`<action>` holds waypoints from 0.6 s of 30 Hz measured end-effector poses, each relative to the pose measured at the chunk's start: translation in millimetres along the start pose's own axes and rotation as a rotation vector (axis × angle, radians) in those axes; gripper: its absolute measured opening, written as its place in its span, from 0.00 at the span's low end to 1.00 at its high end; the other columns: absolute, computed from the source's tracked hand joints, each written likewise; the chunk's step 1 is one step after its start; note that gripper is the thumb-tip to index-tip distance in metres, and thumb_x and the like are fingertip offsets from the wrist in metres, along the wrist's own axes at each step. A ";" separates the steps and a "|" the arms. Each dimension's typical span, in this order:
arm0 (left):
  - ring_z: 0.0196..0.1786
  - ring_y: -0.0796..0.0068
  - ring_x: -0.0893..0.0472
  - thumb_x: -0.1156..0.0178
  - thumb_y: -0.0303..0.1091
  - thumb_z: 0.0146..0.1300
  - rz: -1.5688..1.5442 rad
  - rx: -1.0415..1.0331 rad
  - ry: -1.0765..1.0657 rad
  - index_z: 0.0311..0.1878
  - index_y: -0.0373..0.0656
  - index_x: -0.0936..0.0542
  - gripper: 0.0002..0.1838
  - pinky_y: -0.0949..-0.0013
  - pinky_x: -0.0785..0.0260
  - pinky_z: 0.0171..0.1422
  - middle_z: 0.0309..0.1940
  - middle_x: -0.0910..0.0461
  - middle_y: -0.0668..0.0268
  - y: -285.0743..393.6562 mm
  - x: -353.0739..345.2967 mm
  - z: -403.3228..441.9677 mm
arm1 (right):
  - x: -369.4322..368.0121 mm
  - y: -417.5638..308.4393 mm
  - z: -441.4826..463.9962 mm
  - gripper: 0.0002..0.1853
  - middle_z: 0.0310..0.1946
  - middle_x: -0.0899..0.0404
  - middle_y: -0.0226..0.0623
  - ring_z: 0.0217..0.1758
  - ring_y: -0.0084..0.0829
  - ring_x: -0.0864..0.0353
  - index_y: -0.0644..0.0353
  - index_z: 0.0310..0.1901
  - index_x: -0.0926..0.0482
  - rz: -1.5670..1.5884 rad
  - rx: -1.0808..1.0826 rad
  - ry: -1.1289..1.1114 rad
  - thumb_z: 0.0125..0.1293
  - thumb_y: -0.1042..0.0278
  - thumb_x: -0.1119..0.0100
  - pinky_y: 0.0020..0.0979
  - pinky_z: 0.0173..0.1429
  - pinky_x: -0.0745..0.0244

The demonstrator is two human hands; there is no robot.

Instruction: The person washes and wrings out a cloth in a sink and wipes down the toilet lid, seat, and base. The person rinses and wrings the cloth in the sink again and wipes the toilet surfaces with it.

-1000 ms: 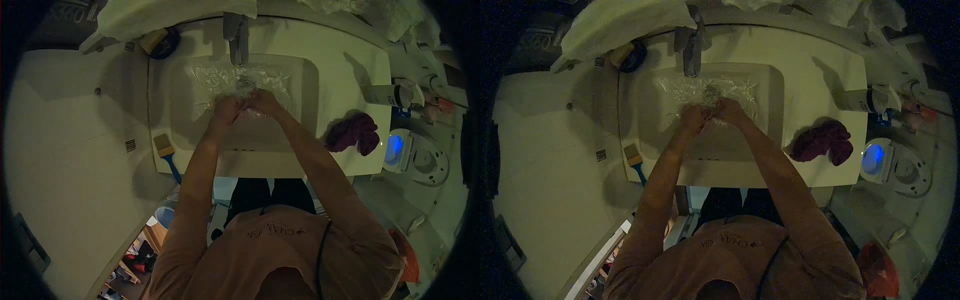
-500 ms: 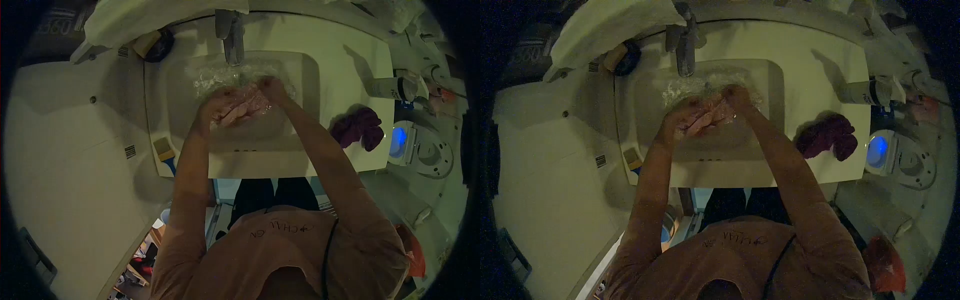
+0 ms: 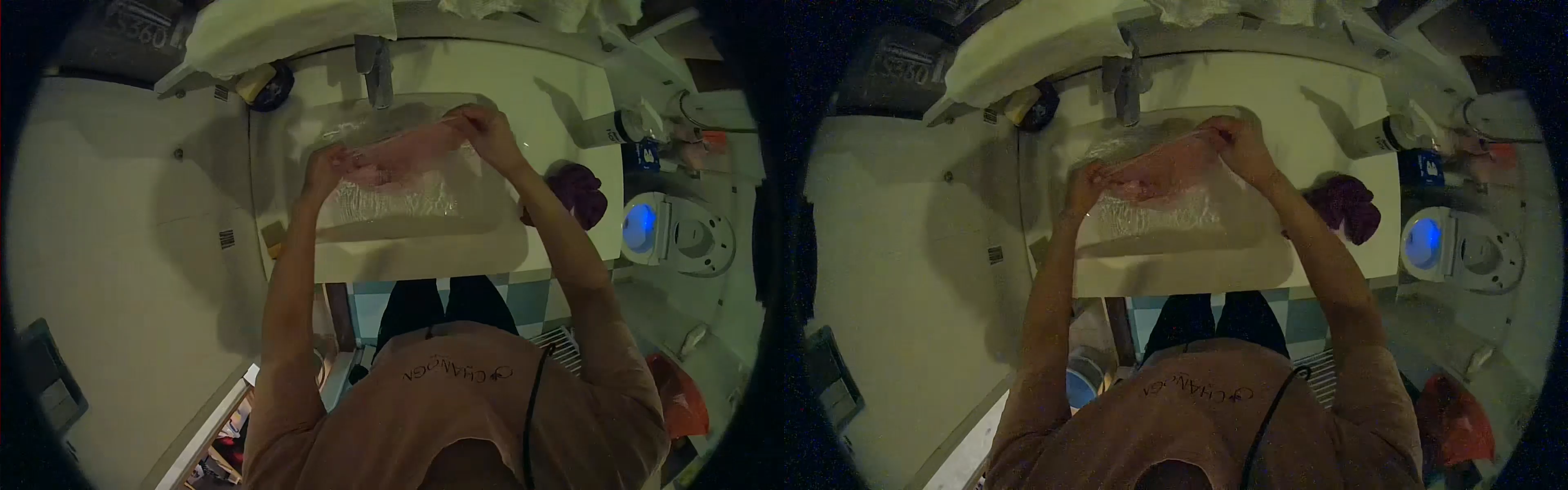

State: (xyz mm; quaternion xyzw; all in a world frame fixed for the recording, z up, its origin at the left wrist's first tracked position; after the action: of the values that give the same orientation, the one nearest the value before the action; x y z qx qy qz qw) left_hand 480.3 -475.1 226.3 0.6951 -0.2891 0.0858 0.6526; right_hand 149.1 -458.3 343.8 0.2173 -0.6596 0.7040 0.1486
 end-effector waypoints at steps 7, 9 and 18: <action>0.35 0.80 0.25 0.34 0.25 0.54 0.135 -0.424 0.154 0.40 0.37 0.24 0.12 0.73 0.29 0.41 0.30 0.24 0.68 219.5 137.0 -15.8 | 108.0 -148.2 2.3 0.10 0.40 0.17 0.35 0.44 0.27 0.20 0.61 0.44 0.18 0.033 0.383 0.172 0.66 0.69 0.45 0.29 0.53 0.26; 0.35 0.81 0.25 0.35 0.25 0.54 0.103 -0.575 0.194 0.40 0.37 0.24 0.11 0.74 0.29 0.41 0.30 0.23 0.68 270.5 162.2 -30.9 | 125.5 -181.5 -2.1 0.10 0.39 0.17 0.34 0.44 0.25 0.21 0.60 0.44 0.18 0.098 0.393 0.176 0.67 0.68 0.46 0.28 0.52 0.27; 0.38 0.80 0.24 0.37 0.24 0.55 0.000 -0.296 0.068 0.40 0.39 0.23 0.09 0.73 0.29 0.45 0.34 0.21 0.67 186.4 130.5 -32.7 | 54.0 -120.2 -8.3 0.11 0.39 0.19 0.32 0.42 0.21 0.23 0.59 0.44 0.19 0.272 0.229 -0.153 0.68 0.62 0.46 0.25 0.47 0.27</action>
State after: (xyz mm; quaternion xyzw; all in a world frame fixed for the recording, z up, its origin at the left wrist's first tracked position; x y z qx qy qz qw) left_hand 499.7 -478.1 455.3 0.5880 -0.2761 0.0658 0.7574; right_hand 161.3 -443.9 474.5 0.1945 -0.6080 0.7694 -0.0242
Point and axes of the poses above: each hand's wrist, its own z-axis towards the middle knuckle, its own x-axis out of the back of the hand, y = z × x, the point moved 5 cm from there along z, towards the middle knuckle
